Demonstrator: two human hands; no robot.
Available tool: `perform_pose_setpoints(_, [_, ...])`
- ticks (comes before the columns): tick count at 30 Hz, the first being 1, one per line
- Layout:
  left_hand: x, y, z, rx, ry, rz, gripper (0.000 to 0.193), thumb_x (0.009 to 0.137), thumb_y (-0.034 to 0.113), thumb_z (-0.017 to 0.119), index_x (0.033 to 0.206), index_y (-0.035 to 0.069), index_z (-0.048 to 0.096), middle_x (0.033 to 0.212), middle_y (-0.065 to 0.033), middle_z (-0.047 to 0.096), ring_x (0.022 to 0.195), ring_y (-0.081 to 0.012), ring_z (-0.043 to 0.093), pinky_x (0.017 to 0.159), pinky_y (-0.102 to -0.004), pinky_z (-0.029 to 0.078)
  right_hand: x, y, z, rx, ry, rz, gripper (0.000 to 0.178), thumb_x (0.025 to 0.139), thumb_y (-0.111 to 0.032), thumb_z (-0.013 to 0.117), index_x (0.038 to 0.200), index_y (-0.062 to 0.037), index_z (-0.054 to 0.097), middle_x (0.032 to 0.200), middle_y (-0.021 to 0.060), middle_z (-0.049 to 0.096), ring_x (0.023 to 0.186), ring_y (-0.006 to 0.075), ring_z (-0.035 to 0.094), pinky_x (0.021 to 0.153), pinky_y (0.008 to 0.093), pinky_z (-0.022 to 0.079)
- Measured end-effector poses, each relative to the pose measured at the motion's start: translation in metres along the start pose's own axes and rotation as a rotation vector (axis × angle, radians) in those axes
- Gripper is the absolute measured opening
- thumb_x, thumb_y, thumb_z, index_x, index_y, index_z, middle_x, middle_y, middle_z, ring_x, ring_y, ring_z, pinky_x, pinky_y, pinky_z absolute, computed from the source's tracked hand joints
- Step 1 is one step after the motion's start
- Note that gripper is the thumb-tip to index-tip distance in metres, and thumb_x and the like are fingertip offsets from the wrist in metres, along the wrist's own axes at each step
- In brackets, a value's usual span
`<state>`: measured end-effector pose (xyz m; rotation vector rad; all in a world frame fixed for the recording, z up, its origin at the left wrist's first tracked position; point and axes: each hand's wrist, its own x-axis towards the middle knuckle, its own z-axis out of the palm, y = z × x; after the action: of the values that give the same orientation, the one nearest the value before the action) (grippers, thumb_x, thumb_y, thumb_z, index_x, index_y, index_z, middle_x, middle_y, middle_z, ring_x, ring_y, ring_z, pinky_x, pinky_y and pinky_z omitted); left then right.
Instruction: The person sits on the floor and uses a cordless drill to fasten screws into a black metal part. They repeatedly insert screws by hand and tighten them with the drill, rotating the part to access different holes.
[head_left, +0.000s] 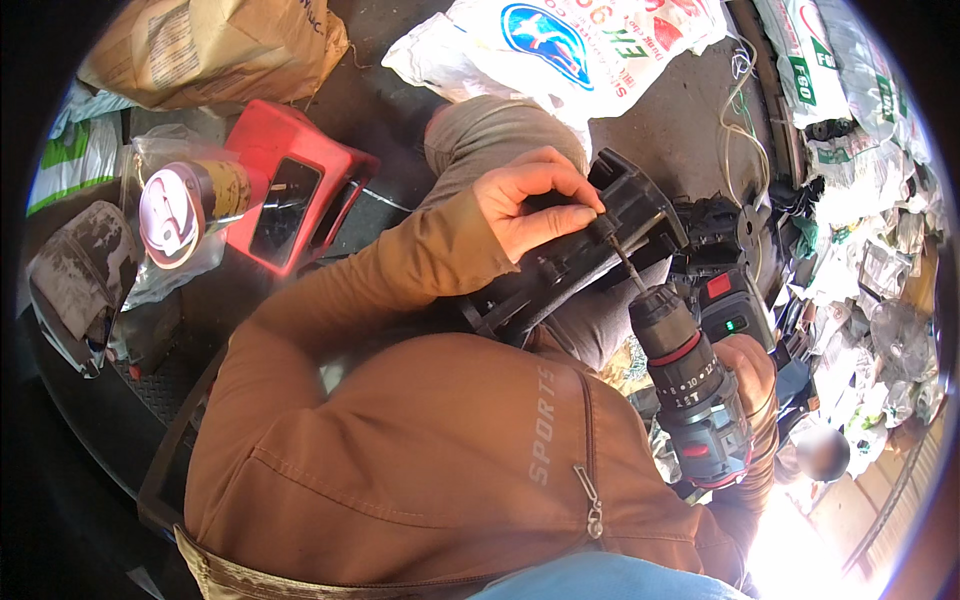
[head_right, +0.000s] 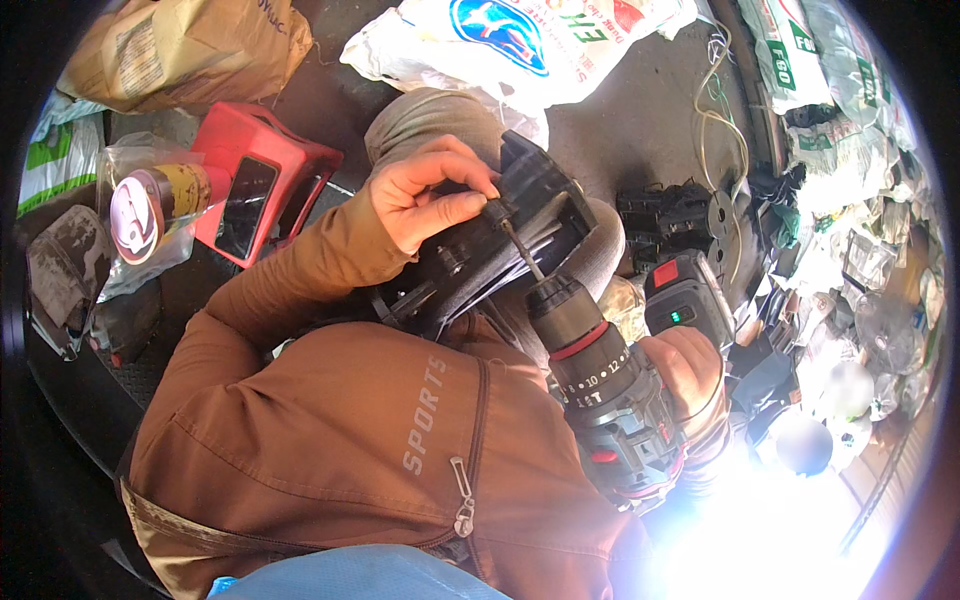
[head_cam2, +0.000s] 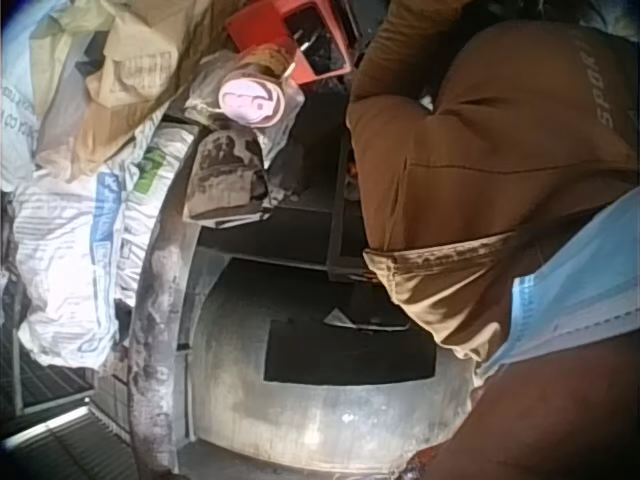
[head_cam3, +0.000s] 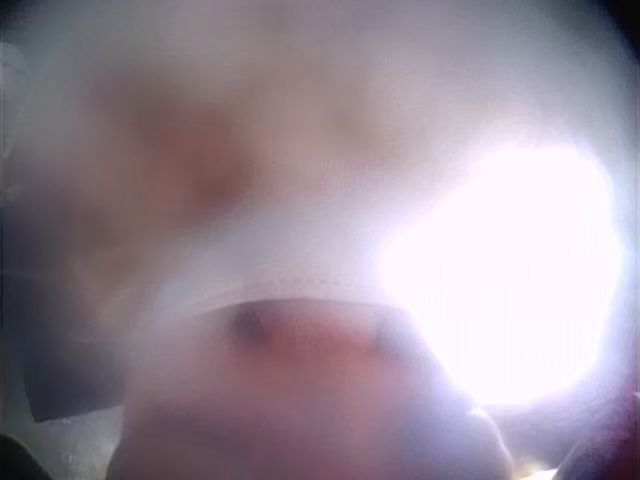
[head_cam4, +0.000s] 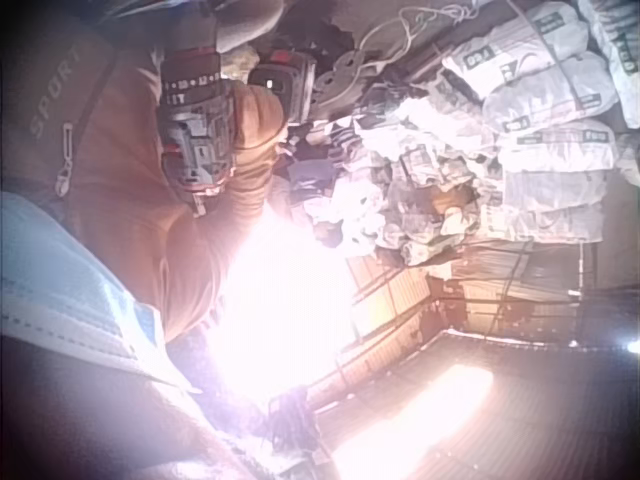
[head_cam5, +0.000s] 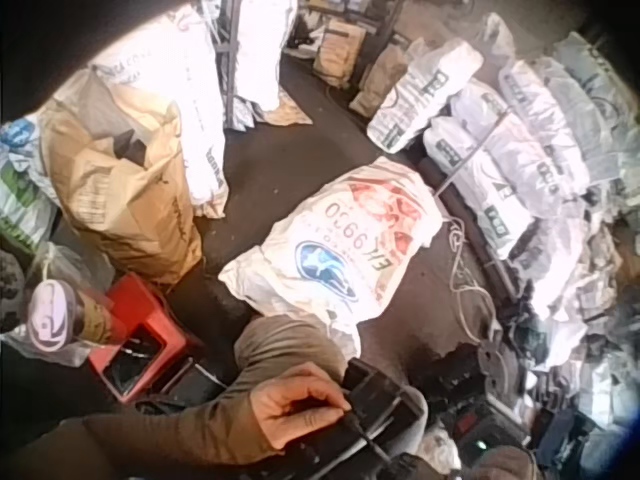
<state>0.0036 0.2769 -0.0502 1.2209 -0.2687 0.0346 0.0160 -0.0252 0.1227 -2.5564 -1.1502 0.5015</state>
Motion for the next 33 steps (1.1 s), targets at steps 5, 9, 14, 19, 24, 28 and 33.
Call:
perform_pose_setpoints(5, [-0.001,0.002,-0.001,-0.009,0.002,-0.018,0.011,0.090,0.007,0.062,0.101,0.005,0.066,0.102,-0.0032,0.058,0.086,-0.0072,0.052,0.072,-0.0201,0.040,0.010,-0.010,-0.007,-0.058,-0.047,-0.008,0.036,0.059,-0.014,0.074,0.090,-0.0009,0.060,0.076,0.0122,0.059,0.071,0.0329,0.061,0.065,0.0379,0.049])
perform_pose_setpoints(9, [0.000,0.006,-0.005,0.030,-0.053,0.020,0.018,0.090,0.004,0.060,0.107,0.003,0.065,0.108,-0.0068,0.060,0.099,-0.0134,0.056,0.086,-0.0258,0.043,0.003,-0.023,0.002,0.043,0.016,0.112,0.036,0.063,-0.015,0.075,0.093,-0.0009,0.061,0.080,0.0147,0.061,0.074,0.0330,0.062,0.069,0.0383,0.049])
perform_pose_setpoints(14, [-0.022,0.012,-0.015,-0.192,-0.105,-0.189,0.025,0.087,0.000,0.061,0.112,-0.002,0.064,0.117,-0.0112,0.060,0.109,-0.0181,0.056,0.095,-0.0288,0.043,-0.021,-0.029,0.013,0.072,0.136,-0.007,0.039,0.059,-0.016,0.076,0.093,0.0003,0.065,0.074,0.0103,0.063,0.062,0.0256,0.062,0.056,0.0340,0.048])
perform_pose_setpoints(19, [-0.038,0.008,-0.022,-0.053,-0.180,-0.065,0.020,0.083,-0.001,0.066,0.103,-0.001,0.069,0.119,-0.0139,0.060,0.110,-0.0197,0.057,0.092,-0.0298,0.045,-0.040,-0.048,0.033,0.222,0.080,0.093,0.045,0.056,-0.016,0.079,0.096,-0.0008,0.065,0.070,0.0076,0.060,0.059,0.0237,0.060,0.054,0.0334,0.048])
perform_pose_setpoints(24, [-0.039,0.005,-0.021,0.019,-0.165,-0.108,0.015,0.081,-0.001,0.069,0.096,0.000,0.071,0.120,-0.0158,0.060,0.108,-0.0201,0.058,0.090,-0.0296,0.046,-0.039,-0.044,0.046,0.239,0.142,-0.029,0.044,0.059,-0.016,0.076,0.097,0.0021,0.063,0.075,0.0108,0.063,0.059,0.0261,0.059,0.053,0.0347,0.046])
perform_pose_setpoints(28, [-0.036,0.001,-0.022,0.032,-0.191,-0.031,0.015,0.080,-0.002,0.069,0.095,0.000,0.071,0.118,-0.0160,0.061,0.105,-0.0199,0.058,0.087,-0.0291,0.047,-0.037,-0.038,0.048,0.193,0.138,-0.058,0.048,0.058,-0.018,0.075,0.099,0.0047,0.062,0.081,0.0150,0.065,0.059,0.0278,0.060,0.053,0.0361,0.046])
perform_pose_setpoints(33, [-0.035,-0.004,-0.023,0.022,-0.195,-0.026,0.014,0.080,-0.002,0.069,0.094,0.000,0.071,0.116,-0.0157,0.061,0.101,-0.0188,0.059,0.084,-0.0288,0.048,-0.031,-0.033,0.051,0.213,0.182,-0.118,0.051,0.058,-0.019,0.074,0.101,0.0055,0.062,0.079,0.0132,0.065,0.059,0.0266,0.060,0.053,0.0353,0.046])
